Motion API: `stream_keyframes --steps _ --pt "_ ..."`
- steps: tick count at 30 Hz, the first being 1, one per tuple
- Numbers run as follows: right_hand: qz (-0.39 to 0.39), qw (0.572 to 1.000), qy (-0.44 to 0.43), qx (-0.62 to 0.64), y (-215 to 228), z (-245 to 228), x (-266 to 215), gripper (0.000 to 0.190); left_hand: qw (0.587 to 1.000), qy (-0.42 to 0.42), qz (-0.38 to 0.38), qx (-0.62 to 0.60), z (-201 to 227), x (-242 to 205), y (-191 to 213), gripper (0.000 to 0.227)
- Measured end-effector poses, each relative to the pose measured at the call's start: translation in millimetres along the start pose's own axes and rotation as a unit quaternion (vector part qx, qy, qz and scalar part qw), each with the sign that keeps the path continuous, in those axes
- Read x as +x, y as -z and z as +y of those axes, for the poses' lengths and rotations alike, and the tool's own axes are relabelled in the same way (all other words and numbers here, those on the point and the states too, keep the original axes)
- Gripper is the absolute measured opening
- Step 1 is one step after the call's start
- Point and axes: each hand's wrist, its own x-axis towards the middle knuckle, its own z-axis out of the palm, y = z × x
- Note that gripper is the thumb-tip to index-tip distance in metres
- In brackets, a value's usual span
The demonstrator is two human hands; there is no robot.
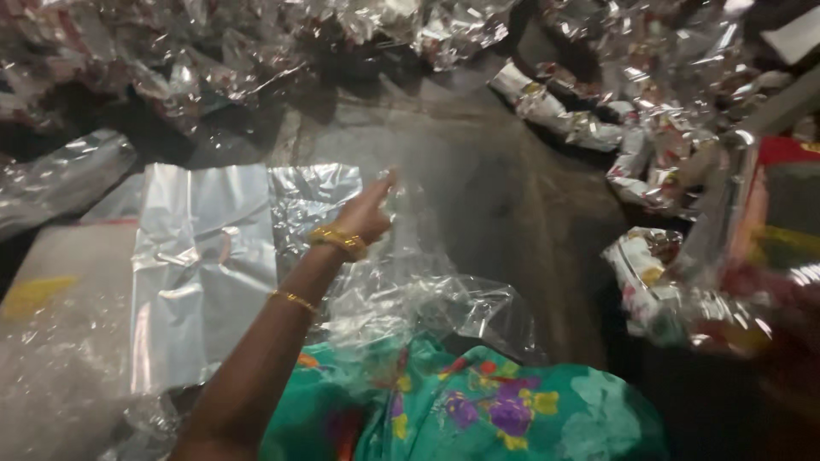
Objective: The person places multiple small, silver-wrapped items into a clear plastic bag. They arrange the items inside the bag and then fold the top of the bag over to close it. The person repeats this process with another bag.
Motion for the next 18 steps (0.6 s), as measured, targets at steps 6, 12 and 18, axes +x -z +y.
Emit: stream_keyframes --steps 6,12,18 --pt "-0.042 0.917 0.388 -0.078 26.8 -182.5 -56.1 0.039 0.886 -0.457 -0.031 0.068 141.0 7.2 -34.2 0.089" --pt "-0.078 0.924 0.309 -0.212 -73.6 -216.0 -19.1 0.027 0.919 -0.355 -0.062 0.159 156.1 -55.5 -56.3 0.095" --pt "-0.100 0.945 0.230 -0.209 -160.2 -247.6 35.3 0.041 0.911 -0.368 -0.183 0.035 179.0 -168.8 -165.6 0.051"
